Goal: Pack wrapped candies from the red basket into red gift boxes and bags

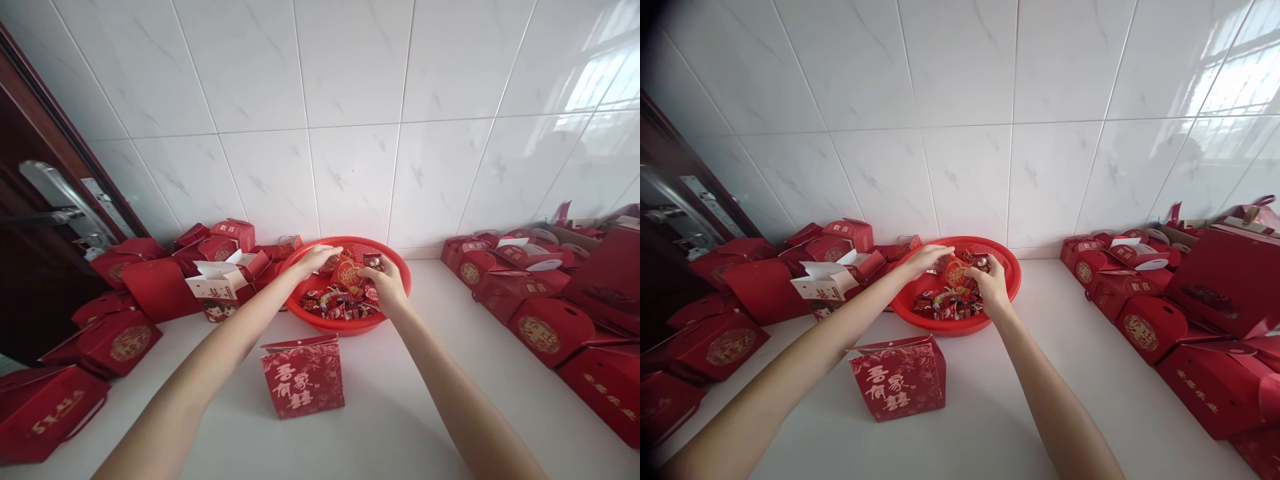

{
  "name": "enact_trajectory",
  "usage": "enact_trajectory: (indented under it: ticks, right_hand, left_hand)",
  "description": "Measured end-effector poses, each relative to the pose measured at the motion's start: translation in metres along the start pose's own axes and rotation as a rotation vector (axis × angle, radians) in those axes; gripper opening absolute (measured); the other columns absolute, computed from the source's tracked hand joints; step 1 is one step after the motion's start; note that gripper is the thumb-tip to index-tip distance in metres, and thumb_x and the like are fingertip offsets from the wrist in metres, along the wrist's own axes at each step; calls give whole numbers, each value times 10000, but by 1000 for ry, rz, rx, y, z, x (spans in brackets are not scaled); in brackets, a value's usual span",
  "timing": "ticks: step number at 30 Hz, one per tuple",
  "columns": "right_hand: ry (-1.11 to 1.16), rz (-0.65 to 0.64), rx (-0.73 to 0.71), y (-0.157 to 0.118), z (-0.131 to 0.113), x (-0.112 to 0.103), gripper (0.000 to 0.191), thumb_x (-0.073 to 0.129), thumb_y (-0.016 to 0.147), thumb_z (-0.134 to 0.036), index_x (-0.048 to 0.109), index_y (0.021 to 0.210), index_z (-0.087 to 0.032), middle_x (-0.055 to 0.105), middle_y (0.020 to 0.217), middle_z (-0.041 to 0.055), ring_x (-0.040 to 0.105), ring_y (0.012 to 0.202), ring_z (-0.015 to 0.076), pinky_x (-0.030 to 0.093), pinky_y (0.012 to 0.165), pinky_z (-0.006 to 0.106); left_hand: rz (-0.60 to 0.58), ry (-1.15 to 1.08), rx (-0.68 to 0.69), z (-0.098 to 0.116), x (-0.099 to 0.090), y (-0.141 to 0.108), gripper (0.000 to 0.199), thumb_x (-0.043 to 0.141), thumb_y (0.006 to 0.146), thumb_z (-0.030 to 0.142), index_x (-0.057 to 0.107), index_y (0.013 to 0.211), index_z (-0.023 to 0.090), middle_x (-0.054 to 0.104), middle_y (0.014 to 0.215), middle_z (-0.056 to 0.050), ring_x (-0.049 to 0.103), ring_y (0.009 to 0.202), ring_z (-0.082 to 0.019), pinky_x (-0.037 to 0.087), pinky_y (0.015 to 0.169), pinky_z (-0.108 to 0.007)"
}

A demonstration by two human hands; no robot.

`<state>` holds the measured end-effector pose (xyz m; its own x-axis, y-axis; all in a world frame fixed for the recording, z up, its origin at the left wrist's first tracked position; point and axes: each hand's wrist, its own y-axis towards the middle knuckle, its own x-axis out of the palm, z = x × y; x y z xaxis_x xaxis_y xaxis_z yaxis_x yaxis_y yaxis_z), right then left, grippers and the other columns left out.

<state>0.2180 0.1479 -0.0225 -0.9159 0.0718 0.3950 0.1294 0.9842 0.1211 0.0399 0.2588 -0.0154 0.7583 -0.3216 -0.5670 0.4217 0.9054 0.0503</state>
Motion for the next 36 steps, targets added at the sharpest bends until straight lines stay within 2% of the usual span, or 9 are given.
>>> enact_trajectory:
  ticks: [4, 7, 9, 13, 17, 24, 27, 32, 36]
  right_hand:
    - [-113, -67, 31, -1, -1, 3, 254, 759, 548, -235, 535, 667, -218, 574, 610, -56, 546, 588, 138, 467, 542, 271]
    - [-120, 26, -11, 1, 1, 4, 258, 760, 569, -282, 524, 652, -217, 534, 590, -66, 509, 566, 119, 425, 520, 256]
    - [-67, 82, -30, 4, 3, 3, 259, 753, 572, -291, 515, 646, -219, 553, 604, -59, 513, 564, 118, 427, 523, 259]
    - [18, 91, -48, 7, 5, 1, 237, 737, 574, -304, 534, 660, -218, 646, 672, -17, 551, 575, 130, 456, 532, 270]
    - [58, 112, -31, 7, 5, 1, 243, 750, 566, -306, 544, 655, -211, 653, 675, -5, 568, 596, 134, 460, 524, 259]
    - [73, 113, -24, 7, 5, 2, 239, 746, 543, -292, 548, 645, -206, 643, 655, -13, 559, 582, 124, 446, 507, 246]
    - [75, 119, -19, 7, 4, 3, 244, 745, 541, -294, 539, 639, -207, 644, 662, -16, 571, 587, 126, 453, 516, 247]
    - [91, 107, -33, 7, 2, 3, 219, 735, 545, -285, 546, 624, -206, 644, 656, -16, 558, 586, 122, 450, 512, 242]
    - [96, 114, -17, 6, 0, 2, 215, 731, 555, -282, 543, 629, -207, 680, 680, 9, 567, 599, 131, 457, 517, 248]
  left_hand:
    - [-138, 302, -145, -17, -8, 13, 201, 671, 762, 336, 630, 639, 183, 692, 700, -32, 657, 724, -195, 490, 694, -292]
    - [-234, 397, -177, -23, -4, 15, 156, 727, 670, 243, 621, 578, 175, 653, 629, -12, 646, 718, -206, 473, 705, -287]
    - [-257, 435, -177, -25, 1, 14, 128, 751, 651, 260, 655, 672, 178, 678, 702, -7, 654, 788, -220, 469, 731, -281]
    - [-290, 456, -161, -28, 9, 9, 439, 791, 648, 342, 669, 1032, 169, 721, 939, -38, 668, 910, -243, 485, 755, -275]
    - [-327, 466, -196, -29, 9, 7, 734, 843, 599, 393, 586, 1239, 143, 713, 1026, -79, 678, 939, -273, 509, 742, -295]
    - [-476, 273, -233, -39, 8, 10, 843, 816, 609, 238, 494, 1385, 173, 692, 897, -15, 679, 880, -230, 510, 732, -282]
    - [-479, 118, -149, -37, 5, 10, 769, 821, 623, 242, 558, 1344, 196, 700, 920, -18, 672, 906, -218, 506, 774, -289]
    - [-374, -154, -9, -20, 2, 4, 472, 774, 663, 280, 712, 1118, 173, 721, 1058, -54, 648, 994, -222, 493, 861, -323]
    - [-269, -89, -8, -11, 2, 0, 196, 682, 666, 245, 734, 835, 160, 725, 867, -30, 639, 857, -199, 489, 810, -304]
